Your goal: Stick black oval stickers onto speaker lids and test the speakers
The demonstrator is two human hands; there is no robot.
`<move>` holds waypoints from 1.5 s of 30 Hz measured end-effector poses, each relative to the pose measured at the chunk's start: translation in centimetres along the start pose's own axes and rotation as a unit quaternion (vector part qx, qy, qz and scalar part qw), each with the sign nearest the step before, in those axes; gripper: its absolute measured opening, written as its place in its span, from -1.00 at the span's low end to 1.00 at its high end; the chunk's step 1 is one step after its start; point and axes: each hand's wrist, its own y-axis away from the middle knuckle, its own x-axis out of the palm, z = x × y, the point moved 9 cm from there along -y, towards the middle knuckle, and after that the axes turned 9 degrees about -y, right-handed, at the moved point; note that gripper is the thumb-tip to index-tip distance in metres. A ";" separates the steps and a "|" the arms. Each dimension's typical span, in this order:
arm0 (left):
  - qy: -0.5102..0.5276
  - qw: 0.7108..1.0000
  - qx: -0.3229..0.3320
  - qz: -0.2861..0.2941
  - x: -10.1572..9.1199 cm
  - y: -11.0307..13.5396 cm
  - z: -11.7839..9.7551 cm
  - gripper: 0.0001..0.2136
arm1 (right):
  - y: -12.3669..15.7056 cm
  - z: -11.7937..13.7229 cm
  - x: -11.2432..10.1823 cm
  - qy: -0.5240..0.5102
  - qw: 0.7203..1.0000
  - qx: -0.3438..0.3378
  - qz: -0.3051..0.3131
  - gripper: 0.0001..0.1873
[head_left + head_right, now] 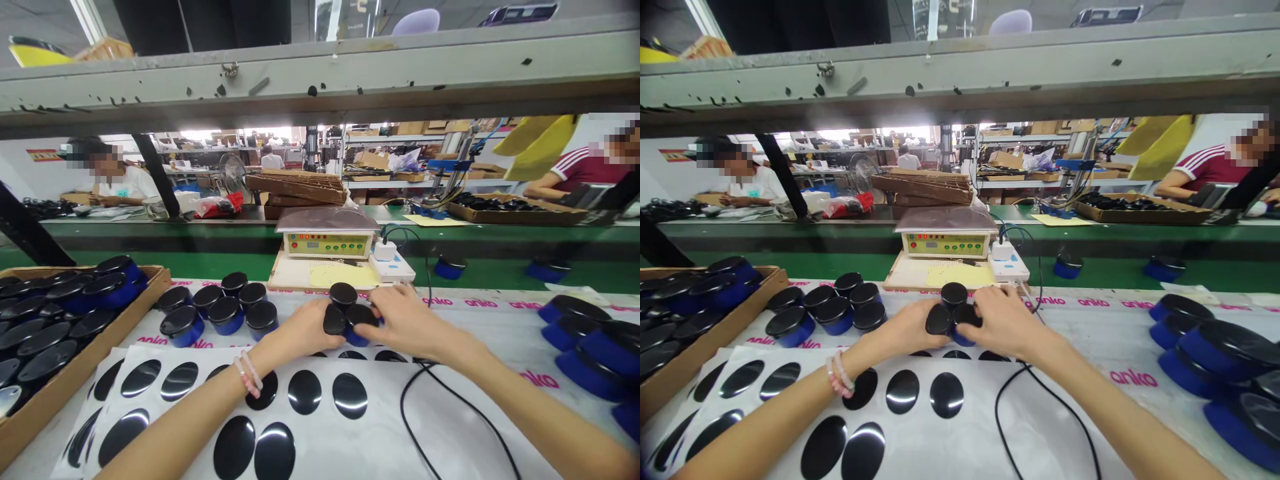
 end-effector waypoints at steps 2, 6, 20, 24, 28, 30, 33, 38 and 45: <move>0.018 1.000 -0.014 -0.003 0.1 0.2 0.6 -0.54 | 0.3 1.5 0.6 -0.012 0.999 -0.028 0.009 -0.71; 0.053 0.998 -0.030 -0.009 0.1 1.1 1.3 -0.41 | 0.5 1.1 1.1 -0.028 0.999 -0.038 -0.004 -0.76; 0.017 0.992 -0.008 -0.128 -4.6 2.5 -5.3 -0.47 | 2.3 3.4 -3.7 -0.344 0.937 0.054 -0.033 -0.67; -0.035 0.984 0.048 -0.165 -5.4 3.4 -6.8 -0.45 | 2.2 3.4 -2.9 -0.449 0.892 0.047 -0.016 -0.69; -0.063 0.975 0.079 -0.198 -5.8 4.2 -7.5 -0.43 | 2.2 3.5 -3.2 -0.490 0.870 0.045 -0.023 -0.73; -0.044 0.980 0.079 -0.179 -5.8 3.9 -7.0 -0.40 | 2.2 3.5 -3.3 -0.481 0.875 0.043 -0.029 -0.76; 0.047 0.994 0.046 -0.089 -4.9 2.3 -4.4 -0.49 | 2.0 3.7 -2.7 -0.358 0.933 0.014 -0.027 -0.83; 0.088 0.994 0.016 -0.071 -2.4 -1.7 0.6 -0.65 | 1.3 4.8 0.4 -0.216 0.975 -0.043 -0.014 -0.75; 0.103 0.985 -0.015 -0.141 -1.4 -3.9 1.6 -0.46 | 0.7 4.1 -1.2 -0.225 0.973 -0.033 -0.052 -0.80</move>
